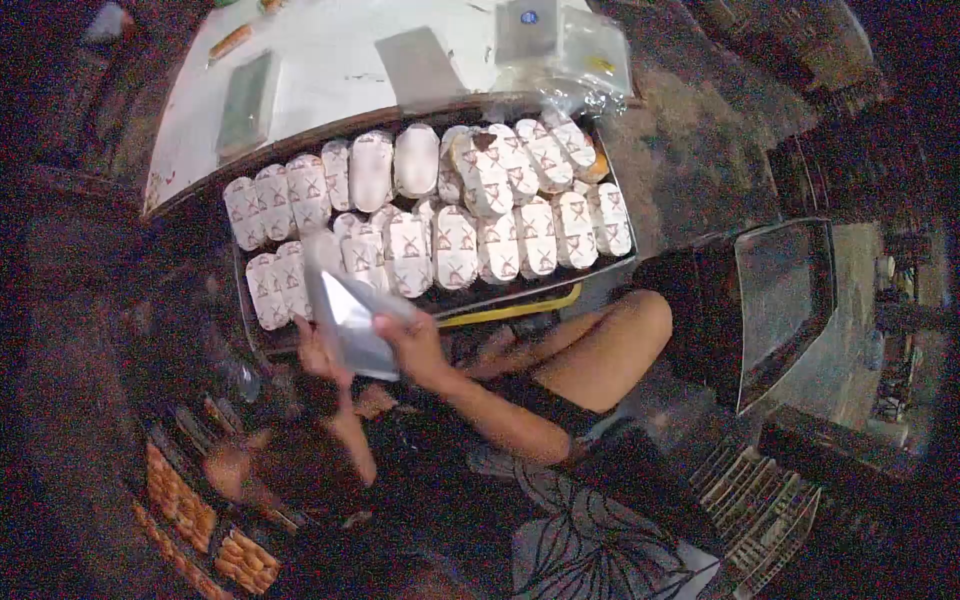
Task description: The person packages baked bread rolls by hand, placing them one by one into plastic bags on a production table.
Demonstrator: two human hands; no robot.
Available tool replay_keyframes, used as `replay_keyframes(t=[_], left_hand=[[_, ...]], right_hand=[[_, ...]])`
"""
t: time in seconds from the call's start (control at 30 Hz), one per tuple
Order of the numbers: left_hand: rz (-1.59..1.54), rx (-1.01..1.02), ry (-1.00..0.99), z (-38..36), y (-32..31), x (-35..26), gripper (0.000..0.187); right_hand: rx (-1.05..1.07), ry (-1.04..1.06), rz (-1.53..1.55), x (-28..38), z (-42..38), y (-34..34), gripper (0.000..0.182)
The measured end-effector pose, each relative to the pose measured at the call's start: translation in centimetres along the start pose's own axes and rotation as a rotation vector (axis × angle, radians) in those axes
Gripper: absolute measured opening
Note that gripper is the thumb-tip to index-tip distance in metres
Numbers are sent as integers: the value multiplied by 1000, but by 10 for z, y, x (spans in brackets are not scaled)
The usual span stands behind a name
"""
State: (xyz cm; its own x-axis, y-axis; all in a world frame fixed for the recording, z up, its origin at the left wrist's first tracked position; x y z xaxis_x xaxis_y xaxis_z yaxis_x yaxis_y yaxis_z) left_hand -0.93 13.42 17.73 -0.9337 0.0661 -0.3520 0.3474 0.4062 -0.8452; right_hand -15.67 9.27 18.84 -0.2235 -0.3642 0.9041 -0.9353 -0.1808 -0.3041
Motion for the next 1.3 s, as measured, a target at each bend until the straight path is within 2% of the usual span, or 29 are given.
replay_keyframes(t=[0.03, 0.07, 0.1, 0.17, 0.2, 0.23, 0.3, 0.33, 0.37, 0.4, 0.43, 0.47, 0.5, 0.53, 0.57, 0.6, 0.63, 0.7, 0.73, 0.77, 0.83, 0.9, 0.97, 1.0, 1.07, 1.1, 1.17, 1.2, 1.3], left_hand=[[-1, -7, 7, 2, 3, 1, 49], [126, -121, -124, 0, 14, -10, 39], [257, -230, -260, -2, 18, -23, 29], [375, -232, -275, 5, 6, -23, 28], [490, -245, -275, 4, -2, -17, 28], [605, -257, -271, 5, -7, -11, 29], [1604, -109, -383, 18, -34, 9, 31], [1647, 21, -326, 40, -37, 19, 43], [1349, 15, -290, 55, -36, 29, 51], [1051, 2, -246, 65, -51, 38, 59], [1637, 111, -538, 74, -60, 46, 67], [2047, 177, -579, 80, -62, 64, 65], [2458, 246, -611, 86, -58, 82, 63], [2457, 248, -613, 93, -47, 82, 63], [2608, 298, -687, 100, -33, 82, 60], [2758, 353, -760, 100, -33, 82, 58], [2751, 316, -741, 99, -31, 74, 52], [2039, 225, -949, 94, -24, 38, 48], [2046, 231, -942, 95, -17, 32, 48], [2070, 154, -941, 93, -24, 22, 48], [2114, -13, -948, 87, -44, -3, 46], [2150, -189, -960, 83, -52, -27, 45], [2053, -247, -1031, 85, -49, -45, 44], [1737, -286, -958, 85, -39, -62, 45], [1092, -427, -720, 89, -6, -85, 49], [848, -303, -733, 101, 26, -100, 38], [354, -393, -662, 93, 61, -112, 32], [294, -525, -627, 96, 114, -122, 30], [498, -504, -608, 78, 106, -123, 42]], right_hand=[[98, 1, -8, 4, -4, -7, 39], [198, 2, -14, 5, -8, -14, 46], [198, 0, -10, 5, -8, -5, 46], [734, -79, 477, 7, -17, -8, 64], [776, -216, 602, -4, -21, -5, 75], [775, -180, 362, -15, -14, 3, 76], [551, -23, -248, 5, -9, 19, 63], [541, -18, -252, -4, -4, 33, 63], [352, -49, -318, -22, 9, 69, 51], [100, 6, -385, -8, 14, 97, 35], [-154, 52, -447, 6, 14, 126, 20], [-244, 154, -421, 1, 18, 157, 15], [-325, 150, -216, 2, 18, 182, 13], [-330, 139, -256, 23, 16, 193, 13], [-332, 140, -259, 31, 18, 191, 13], [-274, 87, -129, 28, 20, 184, 14], [-220, 32, 6, 22, 22, 174, 15], [-108, 95, 13, 8, 34, 116, 20], [-123, 14, -19, -6, 40, 85, 24], [22, -25, 112, -33, 52, 54, 26], [-77, -30, 128, -69, 72, 24, 29], [-160, 11, -96, -99, 89, 36, 32], [-363, 110, -174, -158, 106, 72, 33], [-478, 283, -120, -111, 89, 71, 34], [-507, 284, -223, -117, 83, 96, 38], [-552, 302, -291, -138, 88, 113, 41], [-553, 370, -394, -101, 76, 121, 43], [-551, 378, -394, -88, 72, 120, 43], [-541, 381, -440, -60, 69, 116, 47]])
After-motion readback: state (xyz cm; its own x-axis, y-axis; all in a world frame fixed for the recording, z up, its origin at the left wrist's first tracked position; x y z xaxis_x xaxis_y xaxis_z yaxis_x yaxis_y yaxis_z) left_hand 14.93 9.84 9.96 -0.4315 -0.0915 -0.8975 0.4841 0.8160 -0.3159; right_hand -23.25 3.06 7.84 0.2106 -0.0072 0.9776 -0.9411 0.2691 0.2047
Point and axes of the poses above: each hand's wrist, its own z-axis towards the middle knuckle, its own y-axis out of the back of the hand, x = y × z, the point moved 7 cm from there along z, towards the middle knuckle, and after that the axes turned 6 degrees about y, right-handed, at the moved point
